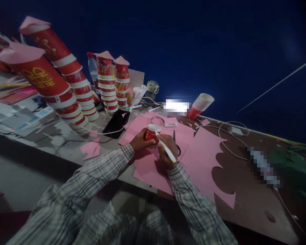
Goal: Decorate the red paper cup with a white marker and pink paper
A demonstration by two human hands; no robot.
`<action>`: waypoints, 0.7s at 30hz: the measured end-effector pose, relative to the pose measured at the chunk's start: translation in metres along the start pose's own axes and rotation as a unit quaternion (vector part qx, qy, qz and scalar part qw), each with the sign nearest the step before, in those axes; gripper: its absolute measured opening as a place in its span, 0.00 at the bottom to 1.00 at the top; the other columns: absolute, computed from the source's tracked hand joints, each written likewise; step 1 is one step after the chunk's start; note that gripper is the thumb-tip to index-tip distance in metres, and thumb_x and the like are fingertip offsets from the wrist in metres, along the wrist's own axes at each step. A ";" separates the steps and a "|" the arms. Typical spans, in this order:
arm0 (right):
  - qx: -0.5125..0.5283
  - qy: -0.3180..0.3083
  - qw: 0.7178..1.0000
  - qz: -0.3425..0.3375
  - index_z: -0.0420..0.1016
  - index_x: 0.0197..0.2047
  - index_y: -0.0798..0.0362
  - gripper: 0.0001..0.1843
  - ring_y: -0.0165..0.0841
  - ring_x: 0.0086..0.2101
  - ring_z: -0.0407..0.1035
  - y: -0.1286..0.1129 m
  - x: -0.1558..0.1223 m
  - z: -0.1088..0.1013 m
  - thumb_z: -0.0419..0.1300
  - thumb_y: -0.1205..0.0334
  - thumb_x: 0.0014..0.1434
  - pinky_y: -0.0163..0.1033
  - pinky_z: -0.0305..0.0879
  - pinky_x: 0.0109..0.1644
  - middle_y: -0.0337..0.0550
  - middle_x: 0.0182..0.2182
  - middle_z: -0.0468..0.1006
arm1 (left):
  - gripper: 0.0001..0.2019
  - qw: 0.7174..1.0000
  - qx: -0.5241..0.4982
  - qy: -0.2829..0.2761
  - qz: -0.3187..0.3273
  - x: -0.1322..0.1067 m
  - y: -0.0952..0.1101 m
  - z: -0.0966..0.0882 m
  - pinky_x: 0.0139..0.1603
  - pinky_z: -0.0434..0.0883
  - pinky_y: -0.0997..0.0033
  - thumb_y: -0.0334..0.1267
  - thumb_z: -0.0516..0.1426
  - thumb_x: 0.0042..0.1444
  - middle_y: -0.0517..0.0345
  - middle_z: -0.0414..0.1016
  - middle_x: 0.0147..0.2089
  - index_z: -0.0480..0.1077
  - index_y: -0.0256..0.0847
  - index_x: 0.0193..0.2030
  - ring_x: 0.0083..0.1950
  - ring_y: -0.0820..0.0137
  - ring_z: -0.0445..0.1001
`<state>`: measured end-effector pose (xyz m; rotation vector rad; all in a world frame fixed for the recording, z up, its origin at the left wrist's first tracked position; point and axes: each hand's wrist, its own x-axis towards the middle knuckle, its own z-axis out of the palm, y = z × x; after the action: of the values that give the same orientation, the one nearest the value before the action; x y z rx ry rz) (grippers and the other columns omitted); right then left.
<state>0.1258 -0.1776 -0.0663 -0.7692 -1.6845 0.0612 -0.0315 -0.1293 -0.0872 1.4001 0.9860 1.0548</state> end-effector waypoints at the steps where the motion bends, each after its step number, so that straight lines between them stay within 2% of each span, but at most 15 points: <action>1: -0.001 -0.003 1.000 0.002 0.76 0.51 0.52 0.13 0.40 0.42 0.76 0.000 0.001 0.000 0.55 0.66 0.65 0.49 0.76 0.45 0.52 0.41 0.80 | 0.32 1.000 0.005 -0.001 0.002 0.000 0.000 0.000 0.49 0.72 0.60 0.48 0.71 0.41 0.51 0.75 0.46 0.67 0.37 0.50 0.46 0.64 0.73; 6: -0.020 -0.007 1.000 0.004 0.76 0.50 0.53 0.13 0.40 0.42 0.76 0.000 0.001 0.001 0.55 0.65 0.65 0.49 0.77 0.45 0.53 0.40 0.80 | 0.33 0.999 0.031 0.000 0.008 0.002 -0.004 -0.001 0.50 0.71 0.59 0.49 0.70 0.41 0.51 0.75 0.47 0.67 0.37 0.51 0.46 0.63 0.73; 12: -0.007 -0.005 1.000 0.003 0.77 0.48 0.53 0.12 0.39 0.41 0.76 0.002 -0.002 0.002 0.54 0.64 0.66 0.50 0.76 0.45 0.51 0.39 0.82 | 0.35 1.000 0.006 -0.003 0.003 0.004 -0.008 -0.001 0.51 0.71 0.58 0.52 0.70 0.39 0.50 0.74 0.47 0.66 0.37 0.50 0.47 0.62 0.73; 21: -0.010 -0.001 1.000 0.025 0.77 0.49 0.52 0.13 0.39 0.41 0.75 0.001 0.000 0.000 0.54 0.63 0.66 0.48 0.74 0.45 0.50 0.40 0.80 | 0.31 1.000 0.018 0.001 0.001 0.001 -0.001 -0.001 0.50 0.71 0.60 0.48 0.71 0.41 0.53 0.75 0.45 0.67 0.38 0.49 0.45 0.64 0.73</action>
<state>0.1260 -0.1767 -0.0670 -0.8273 -1.6698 0.0791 -0.0319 -0.1275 -0.0878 1.4302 1.0100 1.0429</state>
